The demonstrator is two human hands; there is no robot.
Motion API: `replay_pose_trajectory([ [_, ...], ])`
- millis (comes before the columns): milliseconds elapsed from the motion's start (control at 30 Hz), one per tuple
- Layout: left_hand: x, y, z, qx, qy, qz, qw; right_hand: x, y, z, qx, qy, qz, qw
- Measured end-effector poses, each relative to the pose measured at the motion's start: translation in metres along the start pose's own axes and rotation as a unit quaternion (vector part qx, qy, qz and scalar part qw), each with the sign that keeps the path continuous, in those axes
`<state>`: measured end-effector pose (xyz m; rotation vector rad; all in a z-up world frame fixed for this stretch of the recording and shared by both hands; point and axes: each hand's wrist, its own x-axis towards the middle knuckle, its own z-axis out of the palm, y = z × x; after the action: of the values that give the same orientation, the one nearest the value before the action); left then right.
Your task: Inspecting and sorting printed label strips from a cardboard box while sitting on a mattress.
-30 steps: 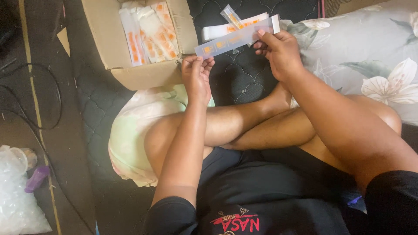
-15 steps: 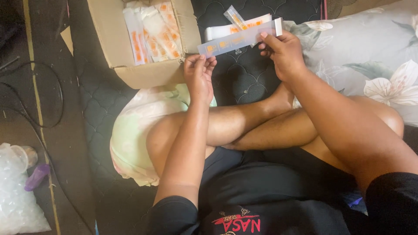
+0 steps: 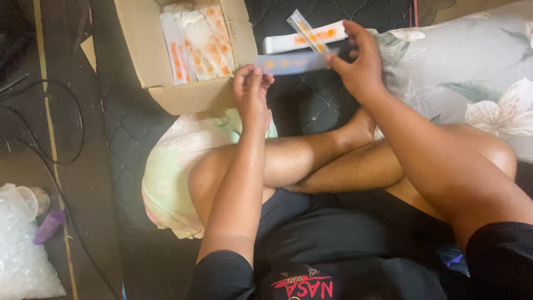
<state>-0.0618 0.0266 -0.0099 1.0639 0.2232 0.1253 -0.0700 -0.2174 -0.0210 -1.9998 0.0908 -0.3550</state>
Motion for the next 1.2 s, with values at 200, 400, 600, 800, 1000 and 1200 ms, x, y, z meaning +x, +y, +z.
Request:
replay_pose_trajectory([
  [200,-0.009,-0.008,0.019,0.192,-0.17,-0.009,0.966,-0.009,-0.032,0.015,0.128,-0.171,-0.046,0.976],
  [400,-0.001,0.005,0.041,0.223,-0.126,-0.036,0.966,-0.014,-0.036,0.023,0.194,-0.244,0.093,0.946],
  [600,0.05,0.022,0.048,0.168,-0.079,0.026,0.982,-0.013,-0.041,0.018,0.106,-0.404,0.149,0.896],
  [800,0.07,0.062,0.074,0.302,-0.039,0.025,0.952,-0.01,-0.072,0.008,0.053,-0.452,0.168,0.874],
  [1000,0.084,0.038,0.068,0.244,-0.092,0.05,0.964,-0.01,-0.064,0.012,0.062,-0.444,0.178,0.876],
  [1200,0.073,0.046,0.066,0.231,-0.112,0.01,0.967,-0.015,-0.07,0.017,0.108,-0.417,0.217,0.876],
])
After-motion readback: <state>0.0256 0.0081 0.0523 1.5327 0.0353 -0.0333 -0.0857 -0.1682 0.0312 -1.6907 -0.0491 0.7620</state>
